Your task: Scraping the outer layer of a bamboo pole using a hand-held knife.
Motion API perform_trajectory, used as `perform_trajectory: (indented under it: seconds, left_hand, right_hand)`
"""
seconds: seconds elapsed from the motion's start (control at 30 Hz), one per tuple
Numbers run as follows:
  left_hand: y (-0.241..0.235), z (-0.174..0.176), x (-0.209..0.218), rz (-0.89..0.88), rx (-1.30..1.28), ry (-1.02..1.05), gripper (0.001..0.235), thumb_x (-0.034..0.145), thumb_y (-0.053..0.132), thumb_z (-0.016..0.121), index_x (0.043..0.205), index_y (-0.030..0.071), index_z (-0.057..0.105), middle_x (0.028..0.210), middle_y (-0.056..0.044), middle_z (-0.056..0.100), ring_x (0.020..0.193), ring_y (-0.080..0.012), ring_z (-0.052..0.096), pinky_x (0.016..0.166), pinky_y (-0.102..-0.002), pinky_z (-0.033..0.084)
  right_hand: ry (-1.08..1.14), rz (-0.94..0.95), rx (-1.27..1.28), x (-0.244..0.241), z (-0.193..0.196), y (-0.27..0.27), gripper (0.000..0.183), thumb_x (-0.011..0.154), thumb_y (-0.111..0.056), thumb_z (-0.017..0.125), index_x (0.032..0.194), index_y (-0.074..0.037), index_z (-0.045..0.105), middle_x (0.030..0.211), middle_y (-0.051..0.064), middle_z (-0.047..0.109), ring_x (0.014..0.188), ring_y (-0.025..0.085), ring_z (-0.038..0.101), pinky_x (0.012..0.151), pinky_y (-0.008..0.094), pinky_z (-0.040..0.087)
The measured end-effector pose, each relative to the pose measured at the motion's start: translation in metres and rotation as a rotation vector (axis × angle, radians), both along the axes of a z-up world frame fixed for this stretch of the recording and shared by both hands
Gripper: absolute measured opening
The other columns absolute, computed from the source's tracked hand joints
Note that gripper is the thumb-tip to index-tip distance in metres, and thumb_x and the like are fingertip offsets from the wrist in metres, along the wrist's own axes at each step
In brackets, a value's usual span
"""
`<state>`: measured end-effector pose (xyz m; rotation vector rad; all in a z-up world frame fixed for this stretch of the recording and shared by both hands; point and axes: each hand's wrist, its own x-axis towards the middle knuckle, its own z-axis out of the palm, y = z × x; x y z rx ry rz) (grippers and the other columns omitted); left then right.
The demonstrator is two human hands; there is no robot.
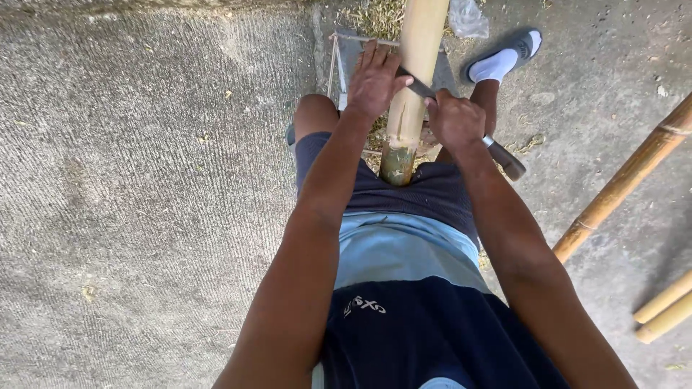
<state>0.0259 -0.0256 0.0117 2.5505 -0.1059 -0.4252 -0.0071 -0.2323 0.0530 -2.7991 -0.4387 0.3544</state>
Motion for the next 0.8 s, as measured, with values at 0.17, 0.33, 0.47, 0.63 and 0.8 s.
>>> perform_trajectory:
  seconds: [0.17, 0.33, 0.47, 0.63, 0.8]
  left_hand:
    - [-0.001, -0.003, 0.000, -0.015, 0.009, 0.018, 0.065, 0.095, 0.054, 0.062, 0.140, 0.008, 0.055, 0.154, -0.018, 0.044, 0.152, -0.0393, 0.023, 0.124, -0.052, 0.020]
    - [0.000, -0.008, -0.013, -0.012, -0.005, 0.032, 0.066, 0.093, 0.055, 0.061, 0.139, 0.008, 0.056, 0.151, -0.018, 0.046, 0.150, -0.0392, 0.024, 0.122, -0.053, 0.021]
    - [0.002, -0.012, -0.024, 0.018, -0.030, 0.003, 0.066, 0.093, 0.055, 0.062, 0.139, 0.008, 0.058, 0.150, -0.018, 0.047, 0.150, -0.0396, 0.025, 0.123, -0.053, 0.021]
    - [0.000, -0.012, -0.030, 0.048, -0.048, -0.017, 0.066, 0.091, 0.054, 0.063, 0.137, 0.008, 0.059, 0.148, -0.017, 0.050, 0.148, -0.0398, 0.028, 0.122, -0.053, 0.022]
    - [0.000, -0.009, -0.035, 0.053, -0.039, -0.029, 0.064, 0.092, 0.054, 0.064, 0.135, 0.007, 0.060, 0.144, -0.018, 0.053, 0.147, -0.0409, 0.031, 0.122, -0.052, 0.024]
  right_hand:
    - [0.124, -0.020, -0.075, 0.002, -0.002, -0.002, 0.035, 0.109, -0.038, 0.058, 0.104, -0.005, 0.065, 0.072, 0.019, 0.071, 0.068, 0.038, 0.072, 0.067, 0.054, 0.055]
    - [0.074, 0.016, -0.070, -0.008, -0.011, -0.005, 0.037, 0.108, -0.041, 0.056, 0.104, -0.005, 0.066, 0.073, 0.019, 0.071, 0.070, 0.039, 0.072, 0.066, 0.056, 0.054]
    - [0.107, 0.030, -0.109, -0.014, -0.010, -0.004, 0.039, 0.109, -0.042, 0.053, 0.108, -0.005, 0.066, 0.073, 0.020, 0.071, 0.071, 0.040, 0.072, 0.066, 0.057, 0.054]
    - [0.137, 0.041, -0.125, -0.016, -0.004, -0.004, 0.040, 0.110, -0.042, 0.052, 0.108, -0.005, 0.065, 0.074, 0.020, 0.071, 0.073, 0.041, 0.072, 0.068, 0.057, 0.054]
    - [0.099, 0.067, -0.125, -0.018, -0.005, -0.006, 0.040, 0.109, -0.043, 0.052, 0.108, -0.006, 0.066, 0.075, 0.020, 0.071, 0.075, 0.040, 0.072, 0.067, 0.057, 0.054]
